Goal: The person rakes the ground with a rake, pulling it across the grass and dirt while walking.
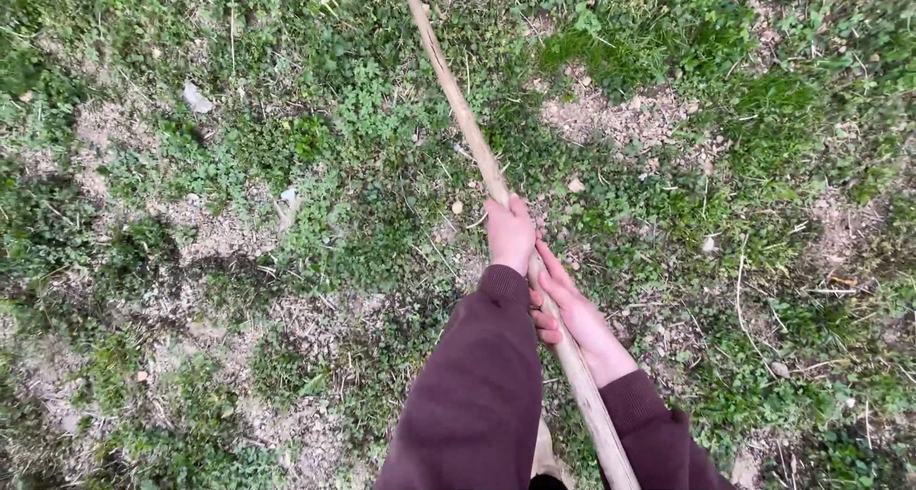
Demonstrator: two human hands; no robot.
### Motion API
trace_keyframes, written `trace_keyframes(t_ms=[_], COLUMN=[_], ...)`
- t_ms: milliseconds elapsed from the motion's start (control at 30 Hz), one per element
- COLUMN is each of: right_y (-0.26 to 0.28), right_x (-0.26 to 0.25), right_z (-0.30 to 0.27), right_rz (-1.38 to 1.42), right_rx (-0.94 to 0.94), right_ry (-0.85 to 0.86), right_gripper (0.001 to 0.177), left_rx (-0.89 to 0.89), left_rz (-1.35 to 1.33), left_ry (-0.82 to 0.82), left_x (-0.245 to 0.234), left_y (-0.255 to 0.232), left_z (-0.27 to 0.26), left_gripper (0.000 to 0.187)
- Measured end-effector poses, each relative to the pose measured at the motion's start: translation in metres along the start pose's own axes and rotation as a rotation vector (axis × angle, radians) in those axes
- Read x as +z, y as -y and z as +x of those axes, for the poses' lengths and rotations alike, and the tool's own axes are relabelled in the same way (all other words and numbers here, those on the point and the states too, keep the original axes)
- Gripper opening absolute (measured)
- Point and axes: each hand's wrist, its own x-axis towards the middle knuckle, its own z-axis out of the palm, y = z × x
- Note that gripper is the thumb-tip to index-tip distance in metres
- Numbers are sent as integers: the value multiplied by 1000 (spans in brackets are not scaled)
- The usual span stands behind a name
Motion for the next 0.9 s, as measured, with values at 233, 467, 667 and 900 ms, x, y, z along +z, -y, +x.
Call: trace_keyframes(t_ms=[233, 467, 667, 900], right_y=[-39, -110, -142, -170], right_x=[-40, -134, -141, -163], right_z=[-85, -209, -338, -442], right_rz=[-44, -13, 106, 167], right_rx=[52, 56, 195, 200], right_ry=[-55, -155, -271, -347], right_gripper=[64, 65, 68, 65], left_rx=[-104, -115, -139, -316], left_rz=[-11, 8, 124, -177], left_ry=[62, 128, 88, 220], left_x=[-3, 46, 47, 25], left_y=[42, 158, 206, 194], left_z=[-108, -229, -366, -501], left_gripper=[56, 45, 33, 23])
